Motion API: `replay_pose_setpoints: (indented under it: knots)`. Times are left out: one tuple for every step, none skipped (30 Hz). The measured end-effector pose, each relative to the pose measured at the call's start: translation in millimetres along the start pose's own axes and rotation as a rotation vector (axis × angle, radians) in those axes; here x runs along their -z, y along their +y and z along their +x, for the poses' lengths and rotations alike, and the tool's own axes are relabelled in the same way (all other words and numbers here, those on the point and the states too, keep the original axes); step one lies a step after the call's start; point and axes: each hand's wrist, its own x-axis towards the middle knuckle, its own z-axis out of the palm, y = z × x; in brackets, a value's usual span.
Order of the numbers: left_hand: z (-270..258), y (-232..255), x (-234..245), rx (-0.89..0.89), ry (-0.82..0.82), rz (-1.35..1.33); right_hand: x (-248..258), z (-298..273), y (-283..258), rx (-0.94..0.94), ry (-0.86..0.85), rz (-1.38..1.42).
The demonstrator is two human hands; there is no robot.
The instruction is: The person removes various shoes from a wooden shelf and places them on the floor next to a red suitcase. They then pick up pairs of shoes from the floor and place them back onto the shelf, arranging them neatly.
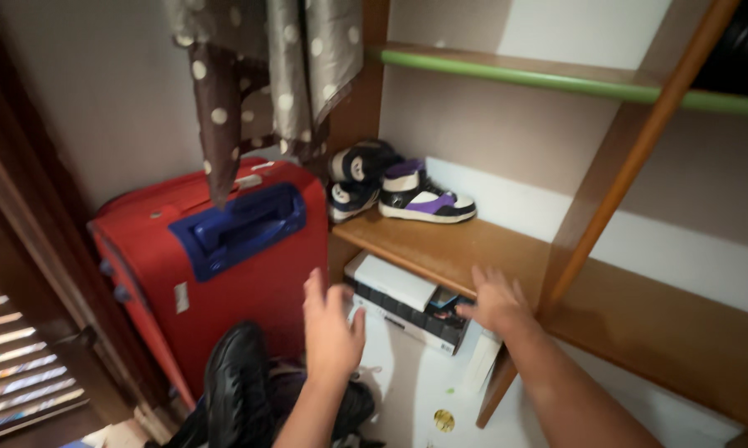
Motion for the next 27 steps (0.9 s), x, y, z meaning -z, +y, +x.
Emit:
replay_pose_setpoints:
  knots:
    - [16,3,-13,-0.012,-0.077,0.034,-6,6,7,0.005,-0.097,0.008]
    - [33,6,-26,-0.025,-0.153,0.069,-13,9,14,0.01,-0.194,0.017]
    - [50,6,-38,-0.036,-0.229,0.108,-20,11,19,0.023,-0.166,0.01]
    - [66,5,-50,-0.039,-0.283,0.152,-27,12,25,0.036,-0.138,0.003]
    - [83,3,-60,-0.041,-0.335,0.2,-32,13,28,0.051,-0.109,-0.002]
    - [98,0,-71,-0.043,-0.387,0.248,-34,16,31,0.06,-0.124,-0.017]
    - [114,-3,-82,-0.039,-0.381,0.265,-33,20,35,0.068,-0.137,-0.033]
    - [129,-6,-92,-0.035,-0.374,0.282,-31,23,37,0.076,-0.15,-0.049]
    - [143,-10,-101,-0.029,-0.365,0.301,-28,26,38,0.102,-0.166,-0.067]
    - [155,-15,-109,-0.018,-0.348,0.291,-24,27,39,0.128,-0.181,-0.085]
    - [167,-18,-117,-0.006,-0.33,0.28,-19,30,38,0.153,-0.198,-0.106]
    - [177,-22,-125,0.007,-0.313,0.268,-15,30,37,0.109,-0.214,-0.082]
    - [186,-26,-132,-0.033,-0.278,0.354,-11,28,36,0.064,-0.229,-0.061]
    - [196,-31,-138,-0.072,-0.242,0.44,-7,30,35,0.019,-0.243,-0.039]
    - [204,-34,-144,-0.105,-0.206,0.524,-2,30,34,0.052,-0.204,-0.046]
    - [211,-37,-151,-0.143,-0.181,0.596,2,29,35,0.084,-0.166,-0.053]
    - [219,-41,-155,-0.182,-0.157,0.675,5,31,32,0.12,-0.13,-0.054]
    - [226,-46,-158,-0.22,-0.133,0.754,9,35,30,0.099,-0.158,-0.07]
    - [231,-50,-161,-0.153,-0.177,0.754,11,35,29,0.074,-0.193,-0.08]
    - [238,-54,-163,-0.086,-0.221,0.753,13,36,28,0.048,-0.227,-0.091]
    - [244,-57,-164,-0.018,-0.266,0.752,13,35,27,0.043,-0.23,-0.071]
    - [250,-59,-164,-0.036,-0.258,0.777,13,34,25,0.038,-0.232,-0.051]
    - [257,-60,-167,-0.055,-0.247,0.798,14,35,26,0.031,-0.231,-0.036]
    - [263,-61,-169,-0.074,-0.236,0.819,15,36,27,0.03,-0.235,-0.043]
    - [267,-62,-172,-0.049,-0.301,0.799,14,35,28,0.029,-0.242,-0.049]
    - [269,-64,-173,-0.023,-0.366,0.779,12,34,29,0.027,-0.25,-0.055]
    - [270,-67,-175,0.004,-0.43,0.761,10,34,30,0.045,-0.232,-0.051]
